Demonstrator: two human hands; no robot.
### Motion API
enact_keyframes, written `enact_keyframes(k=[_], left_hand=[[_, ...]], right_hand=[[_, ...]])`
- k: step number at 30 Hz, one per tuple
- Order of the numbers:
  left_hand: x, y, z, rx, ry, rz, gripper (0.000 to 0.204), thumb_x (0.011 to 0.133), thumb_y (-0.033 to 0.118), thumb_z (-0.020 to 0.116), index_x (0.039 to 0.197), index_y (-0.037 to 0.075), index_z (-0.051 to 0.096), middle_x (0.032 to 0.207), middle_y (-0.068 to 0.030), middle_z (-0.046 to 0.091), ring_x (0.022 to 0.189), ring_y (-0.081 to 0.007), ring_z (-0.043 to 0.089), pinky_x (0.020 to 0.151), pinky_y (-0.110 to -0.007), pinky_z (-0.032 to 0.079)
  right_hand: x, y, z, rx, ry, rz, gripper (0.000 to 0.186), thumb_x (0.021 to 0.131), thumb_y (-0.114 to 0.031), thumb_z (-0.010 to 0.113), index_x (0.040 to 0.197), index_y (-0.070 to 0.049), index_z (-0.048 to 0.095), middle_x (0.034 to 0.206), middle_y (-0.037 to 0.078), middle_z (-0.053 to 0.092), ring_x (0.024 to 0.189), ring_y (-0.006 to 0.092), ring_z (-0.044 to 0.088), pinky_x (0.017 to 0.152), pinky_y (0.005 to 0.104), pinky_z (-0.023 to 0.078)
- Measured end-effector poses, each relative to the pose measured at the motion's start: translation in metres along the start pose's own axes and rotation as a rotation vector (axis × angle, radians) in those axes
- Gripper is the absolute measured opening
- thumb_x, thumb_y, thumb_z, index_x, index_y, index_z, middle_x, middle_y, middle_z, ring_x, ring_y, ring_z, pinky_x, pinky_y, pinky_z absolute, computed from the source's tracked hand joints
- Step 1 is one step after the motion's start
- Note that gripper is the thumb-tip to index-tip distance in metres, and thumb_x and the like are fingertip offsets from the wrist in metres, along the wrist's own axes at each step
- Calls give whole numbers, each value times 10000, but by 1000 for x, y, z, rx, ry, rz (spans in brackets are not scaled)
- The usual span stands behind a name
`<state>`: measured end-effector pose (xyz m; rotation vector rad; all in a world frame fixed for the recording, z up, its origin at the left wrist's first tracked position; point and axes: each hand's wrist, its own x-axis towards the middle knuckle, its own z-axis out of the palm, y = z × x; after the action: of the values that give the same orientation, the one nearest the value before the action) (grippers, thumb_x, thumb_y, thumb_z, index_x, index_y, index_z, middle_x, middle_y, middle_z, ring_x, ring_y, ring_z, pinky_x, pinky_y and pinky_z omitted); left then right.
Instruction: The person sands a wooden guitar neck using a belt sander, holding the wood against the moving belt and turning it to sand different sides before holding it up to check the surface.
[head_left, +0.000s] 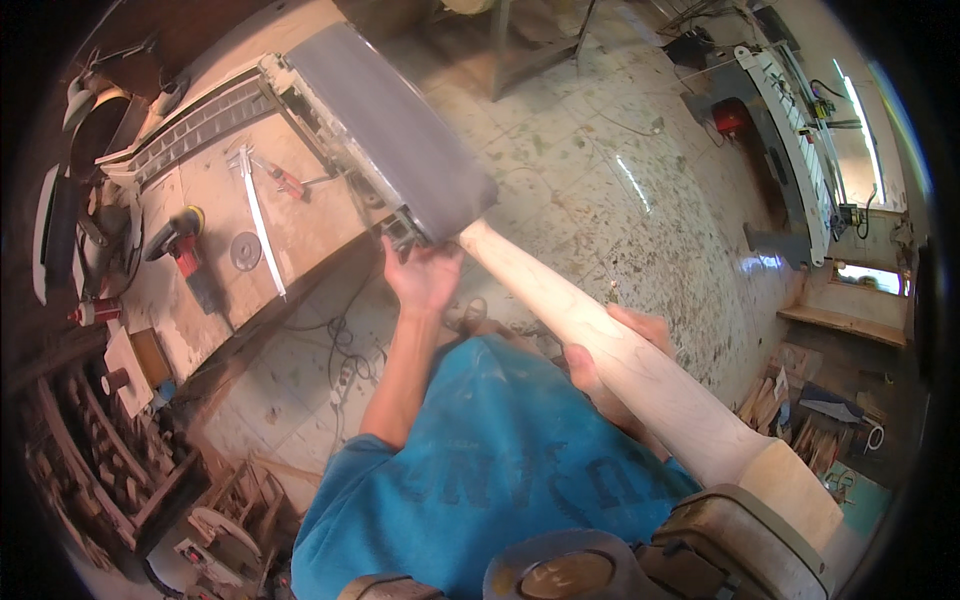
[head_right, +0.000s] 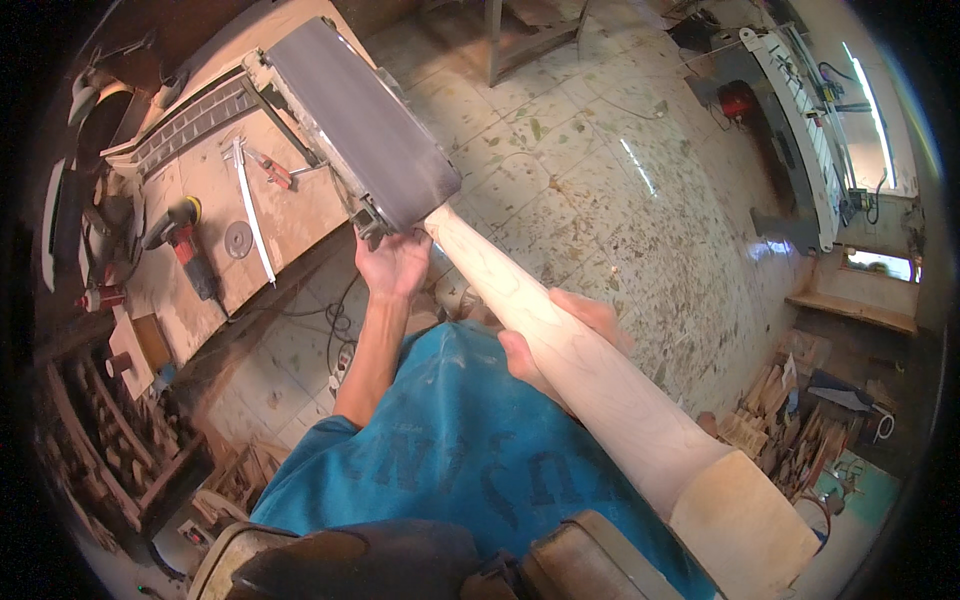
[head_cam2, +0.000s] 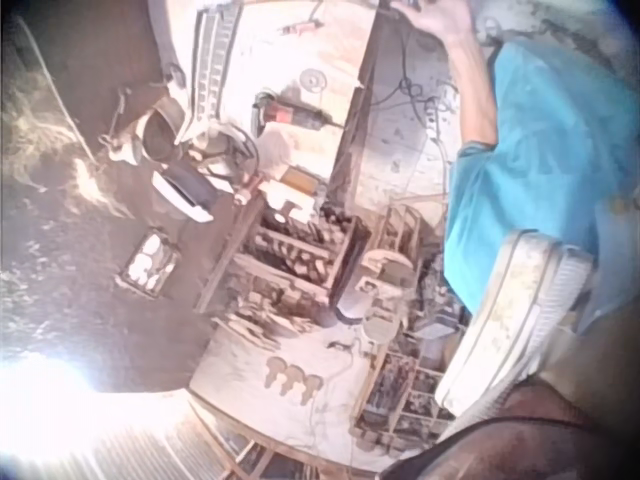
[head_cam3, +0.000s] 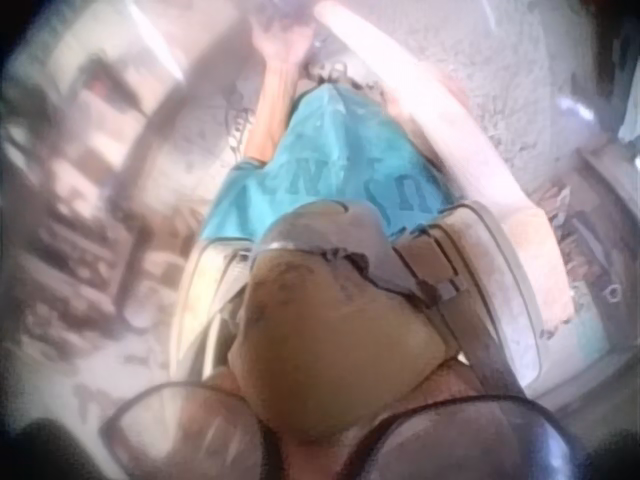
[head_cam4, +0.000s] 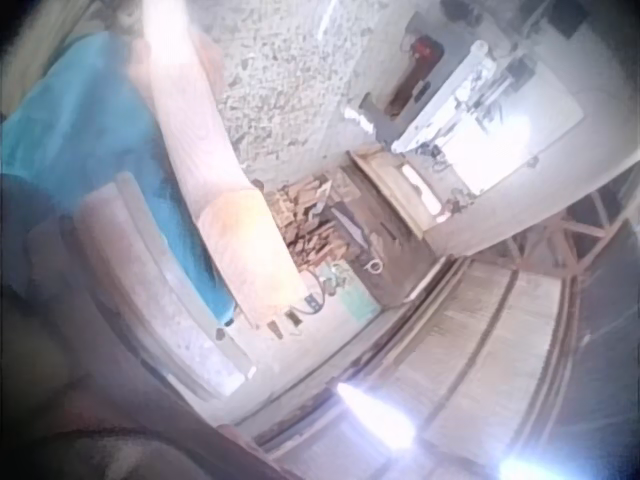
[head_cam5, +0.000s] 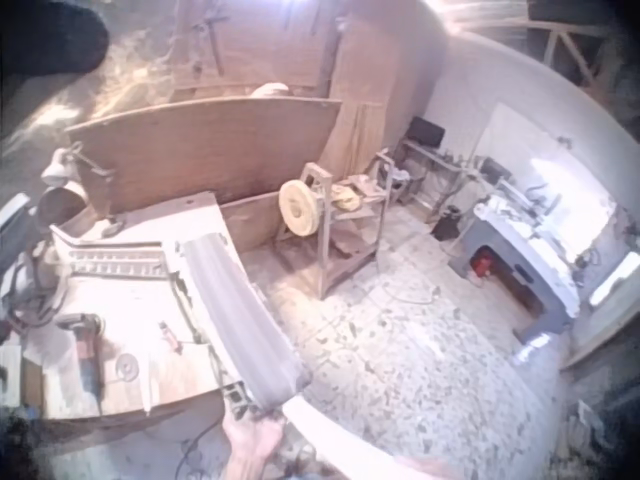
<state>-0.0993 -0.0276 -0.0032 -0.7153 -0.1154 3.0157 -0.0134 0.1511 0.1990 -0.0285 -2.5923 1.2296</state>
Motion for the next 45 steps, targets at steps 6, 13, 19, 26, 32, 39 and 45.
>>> enact_keyframes(k=[6,13,19,26,32,39,45], left_hand=[[-1,6,-9,-77,74,44,713,980,578,476,1368,-20,483,1331,-175,542,1224,-322,501,1120,-475,378],[0,6,-5,-28,72,-8,672,981,578,481,1305,-8,541,1271,-152,586,1116,-287,535,1029,-428,417],[2,1,0,3,56,28,614,988,541,467,1320,28,523,1277,-132,573,1157,-297,511,1038,-442,401],[16,1,-20,21,28,65,702,998,585,421,1449,48,403,1445,-172,461,1356,-353,413,1161,-519,322],[-13,-1,12,-79,77,12,712,992,574,458,1367,-31,461,1391,-178,513,1286,-326,471,1154,-503,326],[-4,5,-1,-47,105,20,693,993,564,469,1351,-29,504,1330,-158,571,1218,-301,511,1103,-425,378],[-1,2,0,-59,55,26,639,995,530,480,1344,-4,530,1301,-152,589,1175,-298,545,1059,-415,426]], right_hand=[[16,-3,-18,-54,-301,30,384,744,-378,826,922,-64,693,723,88,625,655,262,649,611,344,499],[10,15,-3,-77,-186,-99,426,700,-360,865,910,-41,675,770,78,671,690,228,682,645,317,540],[15,15,-6,-253,-216,-201,481,689,-334,877,965,-21,638,805,85,686,692,211,688,657,308,551],[10,-10,-11,-8,-166,60,596,783,-255,872,1194,48,564,984,121,649,895,193,627,806,323,511],[5,14,-18,-29,-134,-147,674,711,-339,911,1144,20,540,883,111,694,775,198,695,709,328,565],[12,32,0,-59,-72,-352,696,699,-323,905,1164,12,512,861,100,695,708,199,705,647,313,572],[7,41,3,-91,-95,-289,707,719,-398,890,1146,45,541,882,102,670,736,171,644,674,318,537]])
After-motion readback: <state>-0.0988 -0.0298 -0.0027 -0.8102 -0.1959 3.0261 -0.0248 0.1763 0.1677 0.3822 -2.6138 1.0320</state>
